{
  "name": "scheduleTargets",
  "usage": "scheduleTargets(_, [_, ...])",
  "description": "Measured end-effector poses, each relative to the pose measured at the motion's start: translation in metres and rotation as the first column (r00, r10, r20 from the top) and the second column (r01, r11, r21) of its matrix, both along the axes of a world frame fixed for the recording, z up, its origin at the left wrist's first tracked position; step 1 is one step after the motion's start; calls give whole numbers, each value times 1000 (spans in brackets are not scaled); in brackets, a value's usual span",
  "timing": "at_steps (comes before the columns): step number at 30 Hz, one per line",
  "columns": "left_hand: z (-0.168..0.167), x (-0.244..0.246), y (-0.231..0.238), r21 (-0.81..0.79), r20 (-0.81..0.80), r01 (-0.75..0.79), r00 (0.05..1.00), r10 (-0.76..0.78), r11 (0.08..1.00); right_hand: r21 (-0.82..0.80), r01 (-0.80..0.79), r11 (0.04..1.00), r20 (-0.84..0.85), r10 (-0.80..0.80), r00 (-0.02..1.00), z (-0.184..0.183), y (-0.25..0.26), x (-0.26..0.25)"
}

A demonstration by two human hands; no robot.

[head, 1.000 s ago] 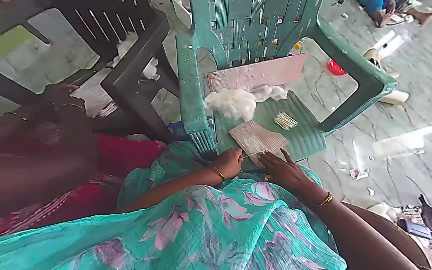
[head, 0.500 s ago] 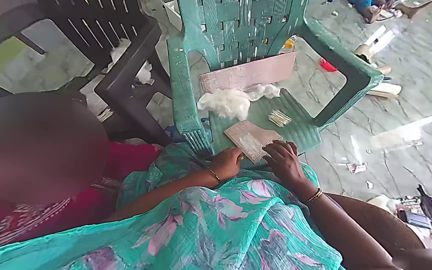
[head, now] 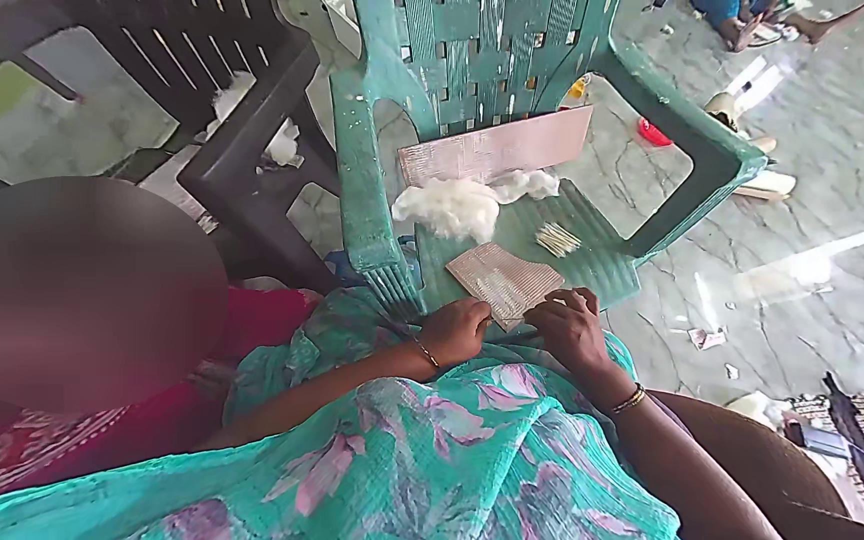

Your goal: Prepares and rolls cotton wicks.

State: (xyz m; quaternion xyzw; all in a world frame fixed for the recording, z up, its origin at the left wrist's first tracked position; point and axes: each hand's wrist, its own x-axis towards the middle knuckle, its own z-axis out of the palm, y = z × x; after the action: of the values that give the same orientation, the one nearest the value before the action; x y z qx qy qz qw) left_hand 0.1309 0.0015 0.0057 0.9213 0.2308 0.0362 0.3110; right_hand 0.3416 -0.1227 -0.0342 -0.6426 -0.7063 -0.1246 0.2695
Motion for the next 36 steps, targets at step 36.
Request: scheduleTargets(36, [-22, -5, 31, -210, 45, -16, 999, 26, 978, -441, 471, 764, -132, -575, 808, 1, 48, 91])
